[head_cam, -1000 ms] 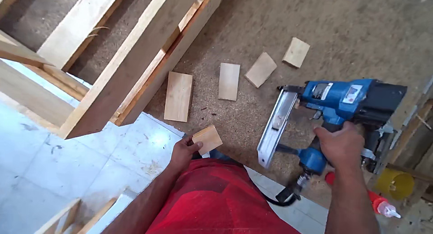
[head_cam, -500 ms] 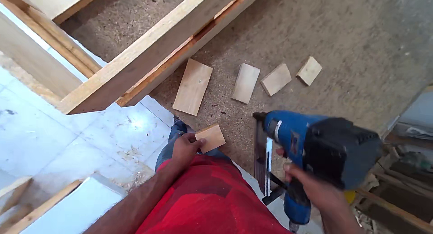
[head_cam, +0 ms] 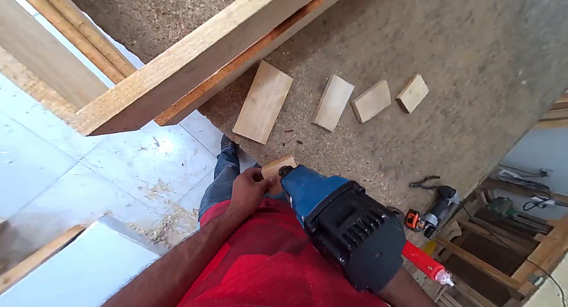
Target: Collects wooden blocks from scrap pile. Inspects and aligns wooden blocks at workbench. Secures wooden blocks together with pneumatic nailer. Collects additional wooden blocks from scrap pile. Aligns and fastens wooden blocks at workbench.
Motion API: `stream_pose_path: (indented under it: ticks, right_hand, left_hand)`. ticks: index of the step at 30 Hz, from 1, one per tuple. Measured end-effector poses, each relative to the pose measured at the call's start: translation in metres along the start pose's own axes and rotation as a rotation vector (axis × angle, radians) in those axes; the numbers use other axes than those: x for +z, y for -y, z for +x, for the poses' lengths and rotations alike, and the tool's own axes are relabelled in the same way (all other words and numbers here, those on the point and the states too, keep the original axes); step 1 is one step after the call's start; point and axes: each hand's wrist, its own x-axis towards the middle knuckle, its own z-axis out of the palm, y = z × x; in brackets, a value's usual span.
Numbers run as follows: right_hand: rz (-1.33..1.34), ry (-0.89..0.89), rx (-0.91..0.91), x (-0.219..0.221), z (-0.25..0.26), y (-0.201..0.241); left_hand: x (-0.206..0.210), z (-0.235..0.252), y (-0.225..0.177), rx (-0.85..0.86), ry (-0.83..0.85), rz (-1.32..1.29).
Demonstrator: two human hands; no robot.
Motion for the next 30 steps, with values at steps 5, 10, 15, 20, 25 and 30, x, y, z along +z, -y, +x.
stream_pose_path:
  ticks: [5, 10, 15, 20, 25, 30]
  right_hand:
    - [0.021, 0.028, 0.032, -0.004, -0.013, 0.004]
    - [0.2, -0.017, 0.231, -0.03, -0.018, 0.046]
    - [0.406, -0.374, 0.294, -0.044, -0.047, 0.016]
    - [0.36, -0.737, 0.523, -0.045, -0.004, -0.039]
    - [0.103, -0.656, 0.791, -0.053, 0.072, -0.09]
    - [0.152, -0.529, 0.754, -0.028, 0.111, -0.111]
  left_hand:
    - [0.002, 0.002, 0.002, -0.024, -0.001, -0.054]
    - [-0.001, 0.003, 0.003, 0.019, 0.071, -0.079]
    - [-0.015, -0.039, -0.031, 0.118, 0.055, -0.165]
    - [-0.026, -0.038, -0.1, 0.311, -0.153, -0.357]
    - [-0.031, 0.024, -0.139, 0.361, -0.307, -0.404]
    - [-0.037, 0.042, -0.14, 0.222, -0.384, -0.294]
